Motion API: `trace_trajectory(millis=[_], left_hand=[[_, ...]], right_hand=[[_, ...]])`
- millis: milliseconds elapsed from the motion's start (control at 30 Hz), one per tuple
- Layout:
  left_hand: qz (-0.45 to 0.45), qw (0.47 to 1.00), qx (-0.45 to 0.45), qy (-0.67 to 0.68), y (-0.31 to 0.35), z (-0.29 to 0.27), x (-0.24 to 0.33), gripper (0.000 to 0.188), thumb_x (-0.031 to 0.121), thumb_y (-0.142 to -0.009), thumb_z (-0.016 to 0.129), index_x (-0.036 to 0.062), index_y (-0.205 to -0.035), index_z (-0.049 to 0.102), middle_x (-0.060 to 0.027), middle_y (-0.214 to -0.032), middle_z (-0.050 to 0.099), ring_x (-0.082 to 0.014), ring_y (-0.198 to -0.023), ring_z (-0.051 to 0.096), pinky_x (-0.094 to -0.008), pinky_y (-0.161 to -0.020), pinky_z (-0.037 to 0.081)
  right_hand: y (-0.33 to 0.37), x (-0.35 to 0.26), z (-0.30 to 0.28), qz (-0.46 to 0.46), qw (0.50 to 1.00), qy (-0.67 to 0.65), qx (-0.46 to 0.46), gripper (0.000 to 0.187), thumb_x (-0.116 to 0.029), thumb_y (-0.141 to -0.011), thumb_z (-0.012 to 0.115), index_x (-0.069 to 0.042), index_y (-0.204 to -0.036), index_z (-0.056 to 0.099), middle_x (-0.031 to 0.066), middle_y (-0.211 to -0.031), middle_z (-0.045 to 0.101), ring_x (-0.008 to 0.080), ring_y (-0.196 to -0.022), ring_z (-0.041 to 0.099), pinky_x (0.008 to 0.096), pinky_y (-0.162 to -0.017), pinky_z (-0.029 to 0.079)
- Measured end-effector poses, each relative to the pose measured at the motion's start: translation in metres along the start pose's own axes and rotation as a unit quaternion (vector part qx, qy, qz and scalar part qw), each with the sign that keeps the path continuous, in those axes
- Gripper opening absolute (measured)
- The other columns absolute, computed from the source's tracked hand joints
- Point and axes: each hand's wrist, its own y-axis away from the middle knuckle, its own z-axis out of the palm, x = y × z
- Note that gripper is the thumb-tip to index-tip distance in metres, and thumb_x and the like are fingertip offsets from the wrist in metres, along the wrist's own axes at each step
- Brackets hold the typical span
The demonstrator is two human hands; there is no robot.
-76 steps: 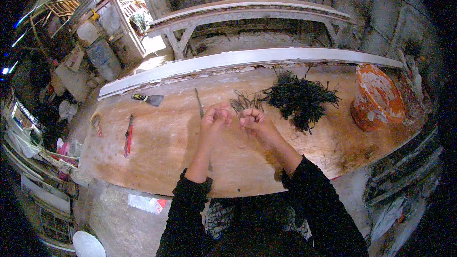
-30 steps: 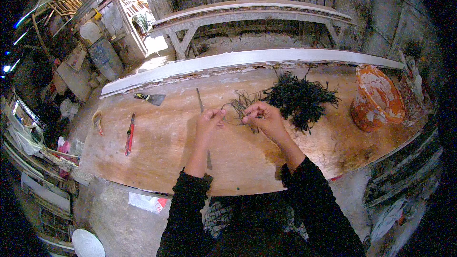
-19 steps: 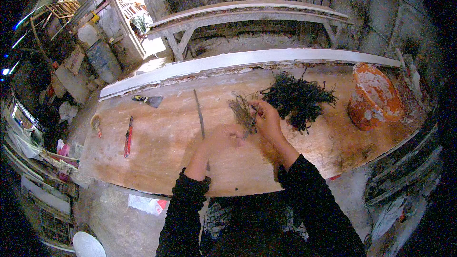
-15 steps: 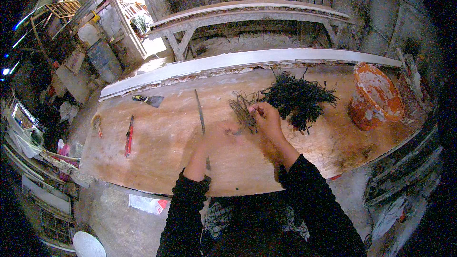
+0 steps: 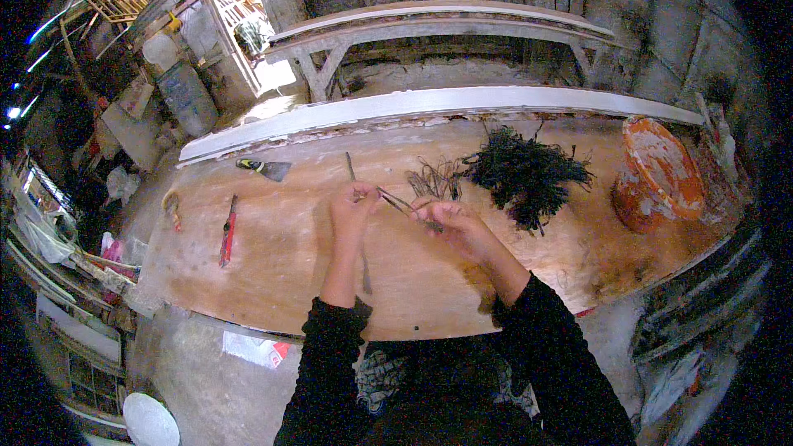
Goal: The person repeatedly picks up thin black cords from a wooden workbench, aligns them, and ties them into knots by hand. The tied cords are placed back on the bench. The workspace contains tools and a bucket, but only the cords are handled.
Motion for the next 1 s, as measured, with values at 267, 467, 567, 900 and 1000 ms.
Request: trace_trajectory(millis=[267, 467, 567, 900, 1000], left_hand=[[0.057, 0.995, -0.073, -0.022, 0.006, 0.015, -0.009, 0.007, 0.007, -0.073, 0.056, 0.0012, -0.076, 0.056, -0.0050, -0.068, 0.058, -0.0105, -0.058, 0.053, -0.0220, -0.053, 0.042], [0.033, 0.977, -0.197, -0.075, 0.014, 0.019, 0.003, 0.010, 0.011, -0.070, 0.061, 0.0031, -0.068, 0.056, -0.0029, -0.068, 0.054, -0.0083, -0.064, 0.050, -0.0218, -0.057, 0.041], [0.065, 0.947, -0.312, -0.045, 0.022, 0.026, 0.004, 0.013, 0.013, -0.069, 0.062, 0.0029, -0.068, 0.054, -0.0017, -0.066, 0.051, -0.0090, -0.065, 0.050, -0.0227, -0.059, 0.040], [0.117, 0.922, -0.369, 0.022, 0.034, 0.030, 0.005, 0.013, 0.010, -0.067, 0.064, 0.0040, -0.068, 0.053, -0.0003, -0.069, 0.050, -0.0084, -0.066, 0.049, -0.0222, -0.056, 0.041], [0.157, 0.948, -0.276, -0.025, 0.025, 0.024, -0.001, 0.013, 0.009, -0.065, 0.064, 0.0028, -0.068, 0.053, -0.0004, -0.069, 0.050, -0.0074, -0.062, 0.048, -0.0202, -0.052, 0.040]], right_hand=[[-0.005, 0.010, -0.021, -0.039, 0.994, 0.088, -0.043, 0.007, -0.007, -0.068, 0.060, -0.006, -0.072, 0.055, 0.0038, -0.081, 0.055, 0.0109, -0.073, 0.051, 0.0252, -0.067, 0.041], [-0.008, -0.002, -0.019, -0.131, 0.970, 0.150, 0.137, 0.014, -0.001, -0.066, 0.061, -0.008, -0.063, 0.048, -0.0012, -0.063, 0.050, 0.0081, -0.061, 0.048, 0.0211, -0.061, 0.039], [-0.021, 0.010, -0.047, -0.188, 0.933, 0.212, 0.222, 0.016, -0.002, -0.066, 0.061, -0.008, -0.063, 0.047, -0.0032, -0.059, 0.045, 0.0058, -0.057, 0.042, 0.0192, -0.057, 0.035], [-0.023, 0.011, -0.056, -0.199, 0.881, 0.274, 0.330, 0.009, -0.008, -0.068, 0.061, -0.006, -0.076, 0.057, -0.0050, -0.061, 0.042, 0.0047, -0.060, 0.039, 0.0178, -0.059, 0.033], [-0.028, 0.020, -0.064, -0.268, 0.829, 0.348, 0.348, 0.008, -0.009, -0.068, 0.061, -0.004, -0.074, 0.058, -0.0013, -0.071, 0.046, 0.0074, -0.067, 0.044, 0.0189, -0.063, 0.035]])
